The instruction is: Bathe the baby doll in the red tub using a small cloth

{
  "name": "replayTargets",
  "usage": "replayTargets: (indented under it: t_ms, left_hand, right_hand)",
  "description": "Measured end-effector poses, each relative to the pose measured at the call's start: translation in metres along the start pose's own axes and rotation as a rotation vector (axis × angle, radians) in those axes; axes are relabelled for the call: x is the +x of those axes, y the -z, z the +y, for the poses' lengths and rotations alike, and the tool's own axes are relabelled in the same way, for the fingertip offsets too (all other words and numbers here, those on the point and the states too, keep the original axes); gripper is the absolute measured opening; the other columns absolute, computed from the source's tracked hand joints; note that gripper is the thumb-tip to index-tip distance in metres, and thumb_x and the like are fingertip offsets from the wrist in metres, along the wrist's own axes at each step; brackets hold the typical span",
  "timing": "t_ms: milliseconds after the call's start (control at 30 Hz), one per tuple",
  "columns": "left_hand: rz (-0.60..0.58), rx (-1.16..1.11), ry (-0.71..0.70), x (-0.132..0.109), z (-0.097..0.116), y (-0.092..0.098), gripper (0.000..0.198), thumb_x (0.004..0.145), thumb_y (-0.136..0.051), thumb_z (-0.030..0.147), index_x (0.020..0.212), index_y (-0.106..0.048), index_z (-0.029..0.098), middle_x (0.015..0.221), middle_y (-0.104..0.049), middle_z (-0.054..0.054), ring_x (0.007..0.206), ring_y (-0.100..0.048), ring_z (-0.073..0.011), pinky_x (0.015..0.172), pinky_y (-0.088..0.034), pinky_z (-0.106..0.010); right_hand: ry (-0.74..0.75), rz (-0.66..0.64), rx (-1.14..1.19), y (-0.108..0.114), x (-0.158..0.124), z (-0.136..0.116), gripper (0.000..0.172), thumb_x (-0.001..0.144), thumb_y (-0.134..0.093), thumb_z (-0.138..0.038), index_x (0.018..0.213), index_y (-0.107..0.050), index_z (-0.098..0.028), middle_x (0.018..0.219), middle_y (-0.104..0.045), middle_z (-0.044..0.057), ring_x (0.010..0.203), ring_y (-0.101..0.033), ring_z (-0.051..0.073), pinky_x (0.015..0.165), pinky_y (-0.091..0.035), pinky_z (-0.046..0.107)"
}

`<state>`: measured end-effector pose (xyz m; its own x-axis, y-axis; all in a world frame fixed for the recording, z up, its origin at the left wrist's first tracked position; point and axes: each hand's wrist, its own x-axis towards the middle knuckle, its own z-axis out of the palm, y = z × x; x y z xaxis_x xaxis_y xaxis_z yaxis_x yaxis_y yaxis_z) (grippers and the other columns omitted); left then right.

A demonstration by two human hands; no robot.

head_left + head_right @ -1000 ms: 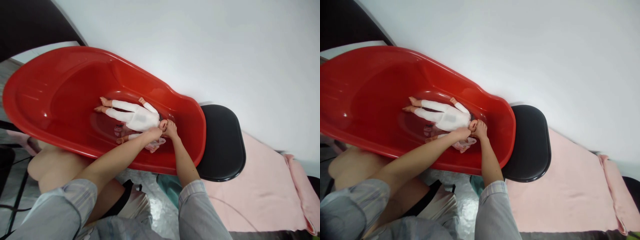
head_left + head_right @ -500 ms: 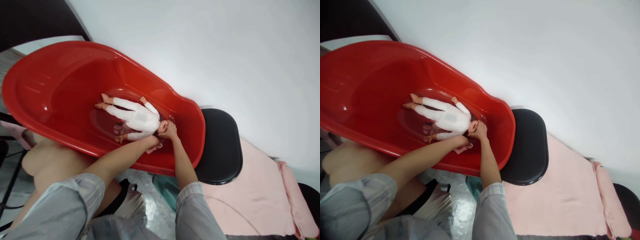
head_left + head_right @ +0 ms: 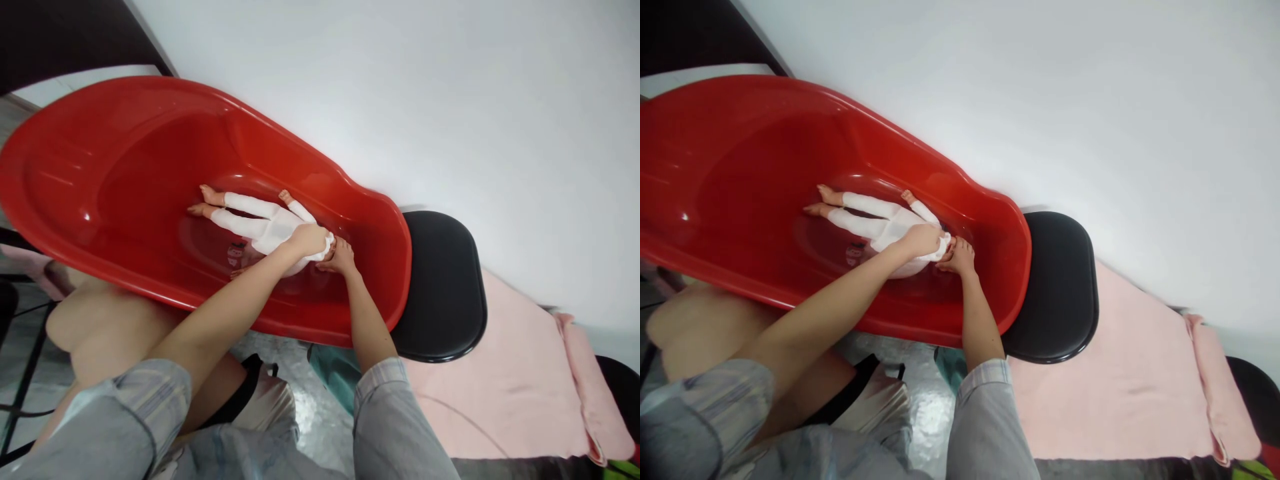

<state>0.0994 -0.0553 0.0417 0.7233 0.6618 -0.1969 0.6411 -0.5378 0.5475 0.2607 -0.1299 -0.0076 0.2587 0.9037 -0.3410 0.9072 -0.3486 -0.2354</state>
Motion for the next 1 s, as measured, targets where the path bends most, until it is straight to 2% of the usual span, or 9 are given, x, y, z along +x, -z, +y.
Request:
replayTargets:
  t_ms: [133,267,367,500,600,767,833,900,1000]
  left_hand:
    - [0.237,0.046,0.141,0.001,-0.011,-0.005,0.041,0.096,-0.047,0.016,0.134,-0.060,0.011,0.117,-0.070,-0.016,0.112,-0.065,-0.0288,0.094,-0.049,-0.034]
    - [0.165,0.015,0.035,0.008,-0.022,-0.030,0.052,0.093,-0.048,0.009,0.145,-0.052,0.007,0.140,-0.059,-0.018,0.132,-0.054,-0.0287,0.109,-0.042,-0.034]
    - [0.147,-0.067,-0.057,0.012,-0.027,-0.043,0.059,0.093,-0.052,0.014,0.151,-0.046,0.009,0.153,-0.049,-0.015,0.141,-0.045,-0.0271,0.116,-0.036,-0.033]
    - [0.108,-0.131,-0.171,0.016,-0.028,-0.051,0.042,0.093,-0.057,0.032,0.131,-0.060,0.014,0.129,-0.067,-0.012,0.117,-0.063,-0.0274,0.104,-0.046,-0.034]
    - [0.122,-0.113,-0.222,0.017,-0.028,-0.054,0.030,0.092,-0.057,0.032,0.115,-0.065,0.016,0.118,-0.070,-0.010,0.108,-0.066,-0.0287,0.101,-0.048,-0.037]
    - [0.113,-0.156,-0.123,0.017,-0.029,-0.055,0.048,0.090,-0.056,0.027,0.136,-0.057,0.011,0.128,-0.068,-0.015,0.118,-0.064,-0.0311,0.105,-0.047,-0.038]
    - [0.127,-0.144,-0.108,0.016,-0.028,-0.056,0.057,0.090,-0.055,0.022,0.145,-0.050,0.009,0.143,-0.058,-0.017,0.133,-0.054,-0.0298,0.115,-0.039,-0.037]
    - [0.166,-0.085,-0.074,0.014,-0.026,-0.057,0.066,0.089,-0.056,0.017,0.152,-0.042,0.006,0.160,-0.038,-0.020,0.149,-0.034,-0.0305,0.124,-0.024,-0.041]
    - [0.203,-0.024,0.051,0.014,-0.026,-0.060,0.087,0.084,-0.063,0.017,0.161,-0.025,0.007,0.168,-0.009,-0.023,0.156,-0.007,-0.0405,0.125,-0.012,-0.056]
  right_hand:
    - [-0.011,0.003,-0.001,0.002,-0.001,-0.002,0.120,0.057,-0.093,-0.044,0.156,-0.031,-0.015,0.160,-0.035,0.016,0.149,-0.032,0.035,0.126,-0.024,0.047]
    - [-0.014,0.009,-0.025,0.001,-0.002,-0.002,0.119,0.060,-0.092,-0.046,0.157,-0.030,-0.016,0.161,-0.034,0.017,0.150,-0.030,0.034,0.126,-0.023,0.046]
    - [-0.013,0.018,-0.016,0.000,-0.002,-0.003,0.120,0.059,-0.091,-0.048,0.157,-0.030,-0.016,0.161,-0.034,0.017,0.151,-0.030,0.034,0.126,-0.023,0.046]
    - [-0.014,0.017,0.005,0.001,-0.003,-0.005,0.119,0.058,-0.091,-0.045,0.157,-0.030,-0.018,0.161,-0.033,0.016,0.150,-0.030,0.036,0.125,-0.024,0.048]
    - [-0.021,0.004,-0.010,0.002,-0.003,-0.006,0.119,0.059,-0.091,-0.043,0.157,-0.029,-0.016,0.161,-0.032,0.017,0.150,-0.029,0.036,0.126,-0.024,0.047]
    - [-0.022,0.003,-0.026,0.002,-0.003,-0.006,0.120,0.060,-0.090,-0.045,0.158,-0.028,-0.016,0.161,-0.032,0.016,0.151,-0.028,0.035,0.126,-0.022,0.046]
    - [-0.027,0.001,-0.028,0.002,-0.003,-0.006,0.120,0.060,-0.090,-0.046,0.158,-0.027,-0.016,0.162,-0.032,0.016,0.151,-0.028,0.035,0.126,-0.023,0.046]
    - [-0.037,-0.007,-0.030,0.002,-0.003,-0.007,0.121,0.060,-0.090,-0.047,0.158,-0.027,-0.016,0.162,-0.031,0.017,0.151,-0.028,0.035,0.126,-0.023,0.047]
    - [-0.032,-0.008,-0.032,0.002,-0.002,-0.007,0.121,0.061,-0.090,-0.049,0.158,-0.027,-0.015,0.163,-0.031,0.017,0.151,-0.027,0.035,0.126,-0.023,0.048]
